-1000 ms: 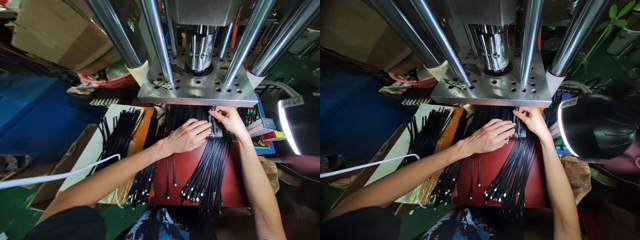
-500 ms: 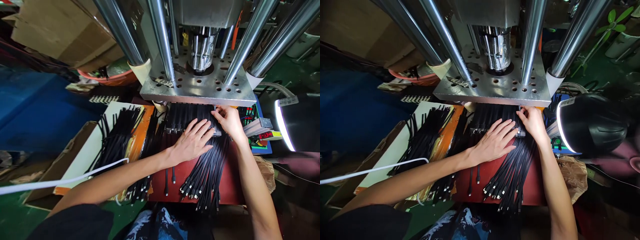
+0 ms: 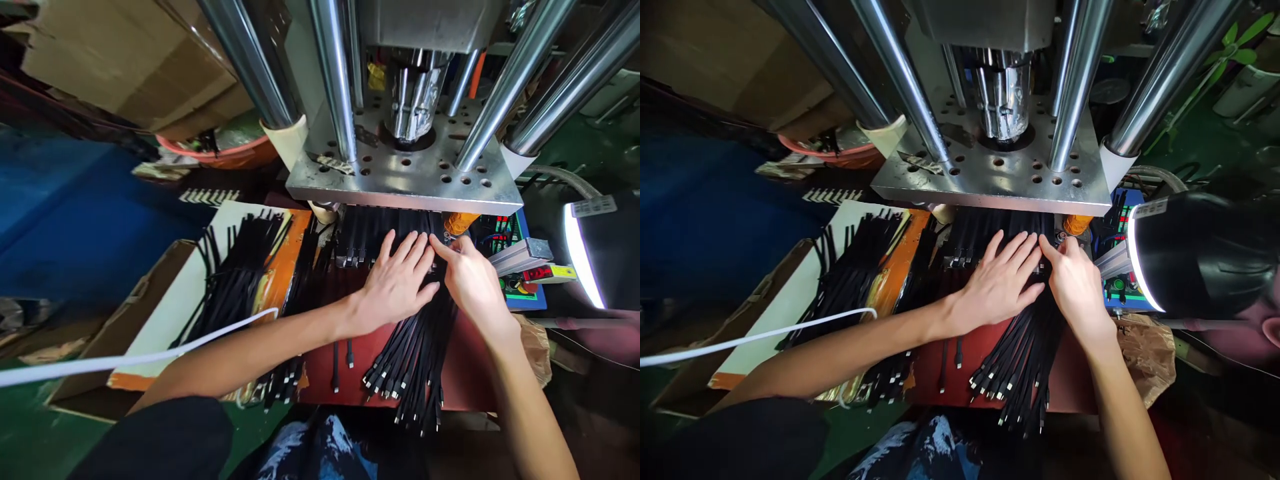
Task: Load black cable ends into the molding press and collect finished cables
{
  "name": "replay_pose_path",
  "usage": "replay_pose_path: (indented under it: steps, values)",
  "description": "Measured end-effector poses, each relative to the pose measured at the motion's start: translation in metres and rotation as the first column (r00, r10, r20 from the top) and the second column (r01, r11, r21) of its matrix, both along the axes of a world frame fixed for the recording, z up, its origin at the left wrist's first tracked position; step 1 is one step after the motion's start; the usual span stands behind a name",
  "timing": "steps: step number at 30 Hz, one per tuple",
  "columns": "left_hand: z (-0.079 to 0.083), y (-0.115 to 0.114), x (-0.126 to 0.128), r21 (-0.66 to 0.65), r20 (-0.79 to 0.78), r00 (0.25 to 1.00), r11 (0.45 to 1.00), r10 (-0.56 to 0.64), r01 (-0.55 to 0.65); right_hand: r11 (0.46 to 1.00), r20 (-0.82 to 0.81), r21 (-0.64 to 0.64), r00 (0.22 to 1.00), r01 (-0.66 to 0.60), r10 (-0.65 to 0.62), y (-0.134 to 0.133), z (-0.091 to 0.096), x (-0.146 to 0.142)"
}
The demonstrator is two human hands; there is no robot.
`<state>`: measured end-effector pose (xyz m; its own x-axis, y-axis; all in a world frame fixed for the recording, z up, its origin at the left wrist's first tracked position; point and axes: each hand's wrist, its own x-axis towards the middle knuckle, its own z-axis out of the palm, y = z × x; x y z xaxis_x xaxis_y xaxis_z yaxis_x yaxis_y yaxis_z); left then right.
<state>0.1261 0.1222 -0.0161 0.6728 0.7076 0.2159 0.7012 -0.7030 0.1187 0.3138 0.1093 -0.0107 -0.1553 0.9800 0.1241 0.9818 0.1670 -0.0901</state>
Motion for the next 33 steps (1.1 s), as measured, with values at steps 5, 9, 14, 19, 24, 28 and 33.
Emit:
replay_pose_path:
  steps: [5,9,14,19,24,28,33]
  values:
    - [0.009,0.049,0.015,-0.017,0.014,0.997,0.996,0.082,-0.082,0.997,0.054,-0.048,0.997,0.059,-0.057,0.062,0.008,-0.012]
    - [0.014,0.079,0.025,-0.047,0.014,0.993,0.992,0.114,-0.113,0.996,-0.002,-0.087,0.999,0.038,-0.038,0.097,0.010,-0.012]
    - [0.020,0.104,0.032,-0.126,-0.003,0.994,0.986,0.112,-0.111,0.994,-0.057,-0.061,0.993,0.096,-0.099,0.125,0.009,-0.011]
    - [0.022,0.111,0.028,-0.124,0.025,0.994,0.987,0.109,-0.105,0.992,-0.072,-0.022,0.989,0.128,-0.129,0.093,0.008,-0.008]
    - [0.021,0.119,0.032,-0.202,0.027,0.990,0.970,0.141,-0.133,0.994,-0.062,-0.038,0.993,0.101,-0.104,0.047,-0.001,-0.004]
    - [0.037,0.113,0.037,-0.263,0.055,0.989,0.957,0.138,-0.119,0.989,-0.044,-0.082,0.991,0.124,-0.128,0.066,0.004,-0.011]
    - [0.066,0.018,-0.016,-0.271,0.179,0.984,0.962,0.005,0.045,0.996,-0.140,-0.046,0.987,0.078,-0.083,0.045,0.008,-0.013]
